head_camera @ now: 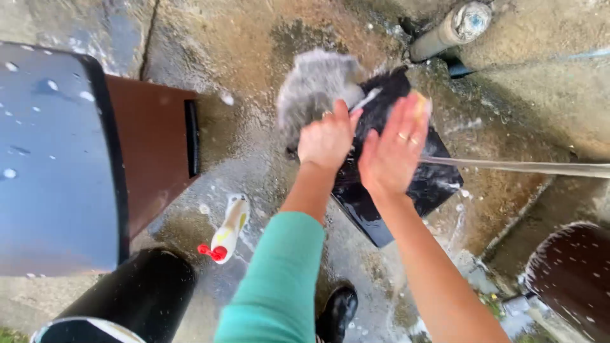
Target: The person cleans several bins and containers by hand using a sponge and rinsing them with water from a hose on a concrete outdoor area.
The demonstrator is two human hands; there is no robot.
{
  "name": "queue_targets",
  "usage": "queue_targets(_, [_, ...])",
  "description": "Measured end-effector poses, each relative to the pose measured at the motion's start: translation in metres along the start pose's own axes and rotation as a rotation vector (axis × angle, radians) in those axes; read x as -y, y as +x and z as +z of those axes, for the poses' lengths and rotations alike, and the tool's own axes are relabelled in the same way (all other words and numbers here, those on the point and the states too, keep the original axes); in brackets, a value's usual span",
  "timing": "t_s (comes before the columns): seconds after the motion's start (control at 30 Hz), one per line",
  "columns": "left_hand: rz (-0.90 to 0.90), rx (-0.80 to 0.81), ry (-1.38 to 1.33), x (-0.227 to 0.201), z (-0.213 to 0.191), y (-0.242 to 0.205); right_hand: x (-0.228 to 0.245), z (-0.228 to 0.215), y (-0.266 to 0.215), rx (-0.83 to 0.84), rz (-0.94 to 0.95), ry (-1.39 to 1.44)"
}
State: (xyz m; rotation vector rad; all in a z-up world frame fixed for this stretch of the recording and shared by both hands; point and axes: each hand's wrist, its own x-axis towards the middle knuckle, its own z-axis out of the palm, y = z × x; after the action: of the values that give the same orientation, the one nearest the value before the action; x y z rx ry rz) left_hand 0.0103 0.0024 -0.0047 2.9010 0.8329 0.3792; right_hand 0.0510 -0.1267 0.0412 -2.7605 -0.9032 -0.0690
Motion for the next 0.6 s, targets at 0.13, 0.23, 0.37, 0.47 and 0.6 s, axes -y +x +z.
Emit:
queue_targets(0.13, [0.000,0.018,-0.034,0.003,-0.014,-0.010,-0.002,-0.029,-0.051,0.040,-0.207,0.125])
queue_targets(0.23, [-0.024,0.002,0.023,0.006,-0.013,-0.008,-0.034,-0.033,-0.065,0.051,-0.219,0.063])
queue_targets(0.37, [-0.027,0.031,-0.044,0.007,-0.012,-0.014,-0.043,0.044,-0.008,-0.167,-0.017,0.022])
queue_targets(0.47, [-0.049,0.097,-0.070,0.011,-0.038,-0.014,-0.003,-0.005,0.005,-0.007,-0.086,0.036])
queue_targets(0.6, [-0.069,0.128,-0.056,0.016,-0.020,-0.024,-0.010,-0.025,-0.066,0.161,-0.376,0.127])
